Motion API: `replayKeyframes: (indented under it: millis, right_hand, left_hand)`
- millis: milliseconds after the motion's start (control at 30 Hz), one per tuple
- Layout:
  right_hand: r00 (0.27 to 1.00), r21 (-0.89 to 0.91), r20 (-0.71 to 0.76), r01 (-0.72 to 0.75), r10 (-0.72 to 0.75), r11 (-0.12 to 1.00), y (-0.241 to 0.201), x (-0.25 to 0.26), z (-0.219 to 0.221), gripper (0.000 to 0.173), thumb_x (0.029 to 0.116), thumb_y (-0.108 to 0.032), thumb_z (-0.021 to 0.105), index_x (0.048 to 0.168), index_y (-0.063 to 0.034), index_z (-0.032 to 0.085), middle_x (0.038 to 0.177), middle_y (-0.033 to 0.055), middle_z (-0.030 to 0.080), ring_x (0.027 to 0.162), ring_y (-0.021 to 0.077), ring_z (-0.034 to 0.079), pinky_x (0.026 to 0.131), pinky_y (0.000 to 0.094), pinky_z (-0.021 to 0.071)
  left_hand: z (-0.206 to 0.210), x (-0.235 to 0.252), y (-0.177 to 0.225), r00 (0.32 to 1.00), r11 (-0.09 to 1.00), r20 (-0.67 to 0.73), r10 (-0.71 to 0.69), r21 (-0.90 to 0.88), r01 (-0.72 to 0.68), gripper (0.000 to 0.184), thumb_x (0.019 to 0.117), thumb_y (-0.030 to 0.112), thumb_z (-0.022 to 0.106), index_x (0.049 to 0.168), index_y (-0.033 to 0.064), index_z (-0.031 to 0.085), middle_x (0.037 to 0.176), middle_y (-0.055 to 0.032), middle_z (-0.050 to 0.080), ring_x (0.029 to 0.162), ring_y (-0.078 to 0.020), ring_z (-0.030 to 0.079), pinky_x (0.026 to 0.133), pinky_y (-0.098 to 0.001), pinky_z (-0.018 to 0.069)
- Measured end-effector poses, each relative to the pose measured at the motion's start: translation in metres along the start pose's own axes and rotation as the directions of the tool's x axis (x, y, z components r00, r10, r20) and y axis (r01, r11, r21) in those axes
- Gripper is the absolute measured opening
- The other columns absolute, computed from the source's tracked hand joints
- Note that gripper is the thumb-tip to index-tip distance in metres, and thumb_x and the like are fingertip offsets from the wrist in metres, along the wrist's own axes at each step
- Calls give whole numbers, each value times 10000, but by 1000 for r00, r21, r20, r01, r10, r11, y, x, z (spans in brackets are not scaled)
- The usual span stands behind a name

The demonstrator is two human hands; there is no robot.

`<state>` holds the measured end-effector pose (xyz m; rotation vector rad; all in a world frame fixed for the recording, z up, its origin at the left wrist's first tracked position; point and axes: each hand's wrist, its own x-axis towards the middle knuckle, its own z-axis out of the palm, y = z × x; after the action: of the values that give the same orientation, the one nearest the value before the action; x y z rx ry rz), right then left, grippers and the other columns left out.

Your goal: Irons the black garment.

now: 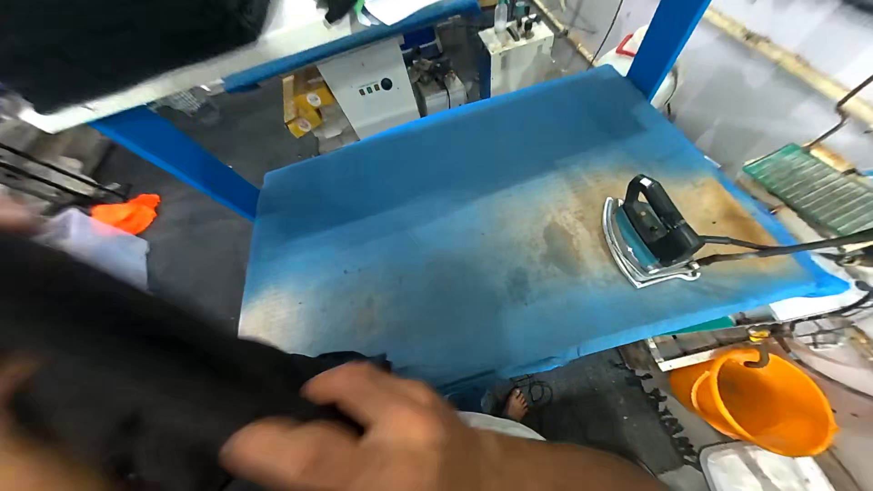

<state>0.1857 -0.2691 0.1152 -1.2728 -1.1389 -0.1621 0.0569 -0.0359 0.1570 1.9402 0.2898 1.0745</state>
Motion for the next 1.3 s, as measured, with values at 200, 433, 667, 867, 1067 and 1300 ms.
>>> replayKeyframes:
  millis: [200,433,667,867,1067,1300]
  right_hand:
    - [721,-251,-131,-688,681,680,164,-114,-83,257,1040,-104,536,1237,-64,697,1035,88,728,875,159,700,811,367,598]
    - [78,-734,74,-670,994,107,210,-99,-126,334,1059,-195,509,1360,-193,656,1182,159,705,1102,352,677,929,559,533]
    - [647,-800,200,-326,736,504,287,-114,-70,705,1070,-520,425,1575,-30,384,1672,134,318,1551,284,291,1251,494,257]
    - [471,-744,415,-317,779,588,225,-183,-112,856,1041,-677,256,1593,-30,353,1690,129,270,1581,268,211,1278,517,184]
    - [671,-783,142,-375,728,497,216,-114,-252,676,993,-507,586,1486,-47,531,1579,193,450,1455,379,436,1193,614,315]
    - [281,-400,-239,-901,929,169,281,-62,-411,440,1033,-324,628,1357,-48,517,980,183,662,831,293,662,740,497,551]
  left_hand:
    - [273,100,-173,541,993,834,-111,118,21,246,962,-15,586,1195,-75,538,1041,-198,648,936,-264,655,846,-469,557]
    - [361,7,-262,427,918,837,-342,394,-38,250,1033,101,546,1243,72,678,1322,-225,608,1255,-436,564,1013,-660,447]
    - [347,-40,-288,557,859,823,-112,362,-361,518,1080,344,292,1553,211,458,1656,-84,351,1542,-320,291,1220,-646,157]
    - [347,-31,-294,475,850,841,-260,433,-301,526,1100,458,236,1583,327,398,1701,-43,250,1580,-302,179,1228,-659,66]
    - [368,-64,-211,843,787,507,-181,589,-185,313,959,85,590,1249,85,710,1208,-248,661,1115,-448,638,908,-613,506]
    - [392,-97,-142,550,487,277,-788,827,281,452,968,416,682,1151,3,657,1083,-205,691,966,-385,701,796,-576,558]
